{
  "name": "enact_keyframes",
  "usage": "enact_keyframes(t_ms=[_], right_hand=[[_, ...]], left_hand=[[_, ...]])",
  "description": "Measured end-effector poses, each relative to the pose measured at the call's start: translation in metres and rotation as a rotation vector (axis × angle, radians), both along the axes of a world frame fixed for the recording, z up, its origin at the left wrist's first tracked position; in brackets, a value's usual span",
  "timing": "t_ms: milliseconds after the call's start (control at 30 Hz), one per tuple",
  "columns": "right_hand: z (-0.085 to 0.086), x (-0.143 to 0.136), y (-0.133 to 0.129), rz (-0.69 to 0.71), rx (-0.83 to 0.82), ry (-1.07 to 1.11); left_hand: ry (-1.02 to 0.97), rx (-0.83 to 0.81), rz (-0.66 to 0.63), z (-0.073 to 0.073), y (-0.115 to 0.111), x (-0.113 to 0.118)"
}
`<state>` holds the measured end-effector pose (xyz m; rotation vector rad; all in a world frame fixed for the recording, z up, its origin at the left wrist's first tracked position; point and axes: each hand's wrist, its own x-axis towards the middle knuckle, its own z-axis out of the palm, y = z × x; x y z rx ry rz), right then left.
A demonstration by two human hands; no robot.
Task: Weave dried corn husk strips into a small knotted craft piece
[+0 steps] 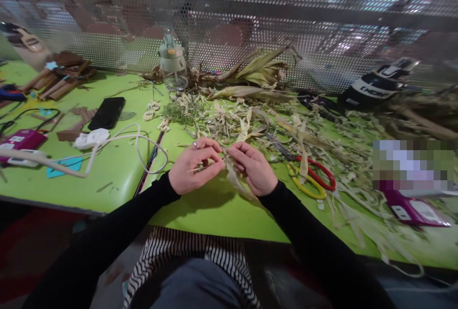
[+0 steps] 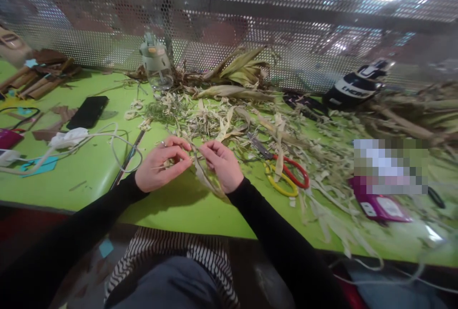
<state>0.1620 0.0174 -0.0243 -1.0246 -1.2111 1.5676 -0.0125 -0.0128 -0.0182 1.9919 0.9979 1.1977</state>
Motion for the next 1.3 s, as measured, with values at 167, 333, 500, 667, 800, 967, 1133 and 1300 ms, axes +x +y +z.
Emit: enact_keyframes(t_ms=[167, 333, 500, 667, 800, 967, 1133, 1300], right_hand=[[-0.002, -0.004, -0.008, 0.050, 0.176, -0.155], [0.003, -0.001, -0.013, -0.042, 0.453, -0.326], [0.005, -0.002, -0.016, -0.170, 0.879, -0.696], [0.000, -0.006, -0.018, -0.211, 1.004, -0.789], [0.000, -0.008, -0.017, -0.188, 1.048, -0.781], [0.004, -0.005, -0.012, -0.126, 1.104, -0.669], [0.004, -0.003, -0.010, -0.091, 1.125, -0.742], [0.004, -0.003, -0.010, -0.117, 1.143, -0.740]], left_hand=[[-0.271, -0.227, -0.128, -0.002, 0.001, 0.004], [-0.482, -0.504, -0.046, -0.008, 0.010, 0.007], [-0.249, -0.331, 0.076, -0.010, 0.005, 0.009], [0.025, -0.099, 0.170, -0.010, 0.000, 0.010], [0.093, 0.025, 0.235, -0.013, 0.000, 0.008], [-0.132, -0.210, 0.132, -0.009, 0.001, 0.004], [-0.455, -0.399, 0.002, -0.004, 0.005, 0.003], [-0.520, -0.457, 0.002, -0.007, 0.006, 0.004]])
